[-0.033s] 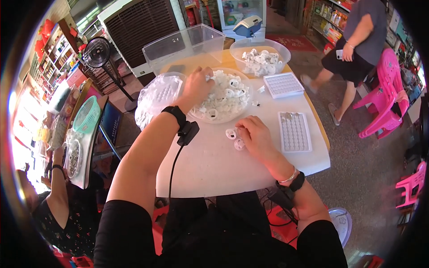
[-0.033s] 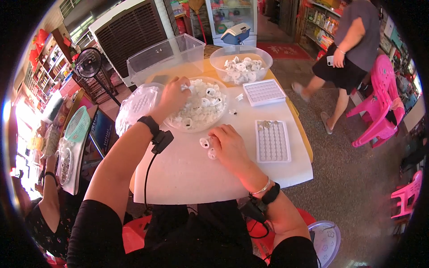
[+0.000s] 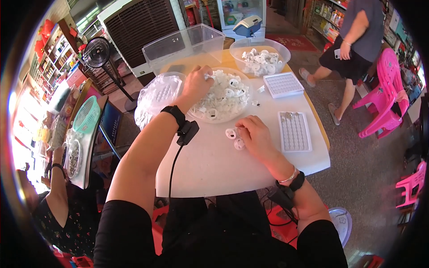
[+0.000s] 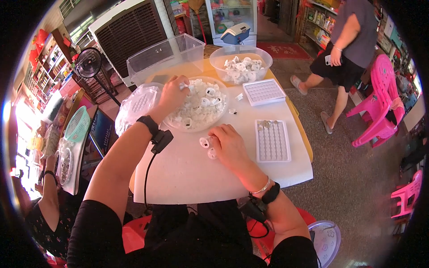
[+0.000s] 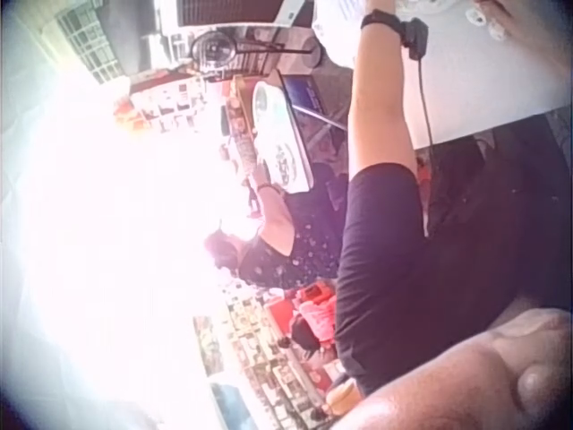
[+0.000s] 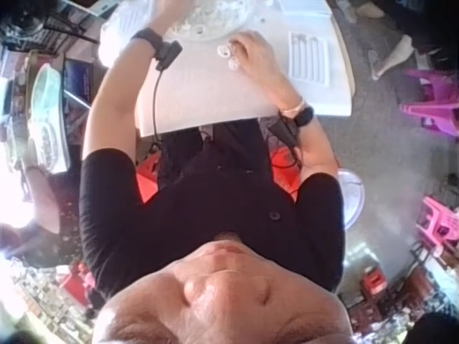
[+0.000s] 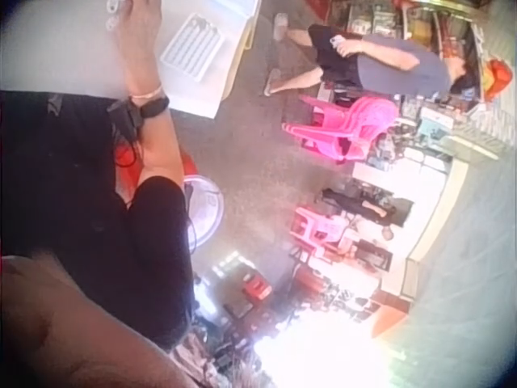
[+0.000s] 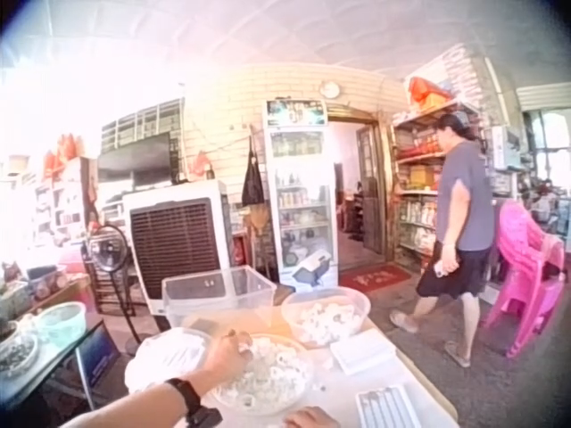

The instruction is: Assembling small white plastic housings or components by hand at a table.

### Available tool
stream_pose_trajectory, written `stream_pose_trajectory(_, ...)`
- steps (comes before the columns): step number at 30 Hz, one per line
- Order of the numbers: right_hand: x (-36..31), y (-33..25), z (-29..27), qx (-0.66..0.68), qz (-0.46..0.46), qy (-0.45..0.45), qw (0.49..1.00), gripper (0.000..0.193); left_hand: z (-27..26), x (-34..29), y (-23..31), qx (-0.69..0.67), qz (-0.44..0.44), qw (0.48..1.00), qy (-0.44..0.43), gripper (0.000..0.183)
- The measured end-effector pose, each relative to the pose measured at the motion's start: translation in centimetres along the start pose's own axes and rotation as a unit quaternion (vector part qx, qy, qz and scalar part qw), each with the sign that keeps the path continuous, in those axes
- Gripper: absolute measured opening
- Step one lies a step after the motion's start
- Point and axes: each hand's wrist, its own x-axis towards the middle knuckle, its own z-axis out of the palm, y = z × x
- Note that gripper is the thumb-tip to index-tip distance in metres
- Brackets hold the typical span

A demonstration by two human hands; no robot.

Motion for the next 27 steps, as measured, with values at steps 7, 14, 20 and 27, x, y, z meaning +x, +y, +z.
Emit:
stream_pose_trajectory(7, -0.2, 0.5, 0.0, 0.007, 0.008, -0.004, 1.0, 0.009, -2.3, -1.1, 3.5, -0.133, 0.061, 0.984, 0.099, 0.019)
stream_pose_trajectory(14, -0.1, 0.7, 0.4, 0.013, 0.013, 0.012, 1.0, 0.008, -1.9, -8.9, 7.3, -0.134, 0.187, 0.973, 0.002, 0.023)
stream_pose_trajectory(20, 0.0, 1.1, 0.5, 0.002, 0.009, 0.027, 1.0, 0.008, -1.3, -12.9, 6.9, -0.039, 0.295, 0.955, -0.01, 0.029)
stream_pose_trajectory(27, 0.0, 1.0, 0.5, -0.001, 0.029, 0.019, 0.999, 0.011, -1.8, -13.8, 6.6, 0.003, 0.356, 0.931, -0.079, 0.042)
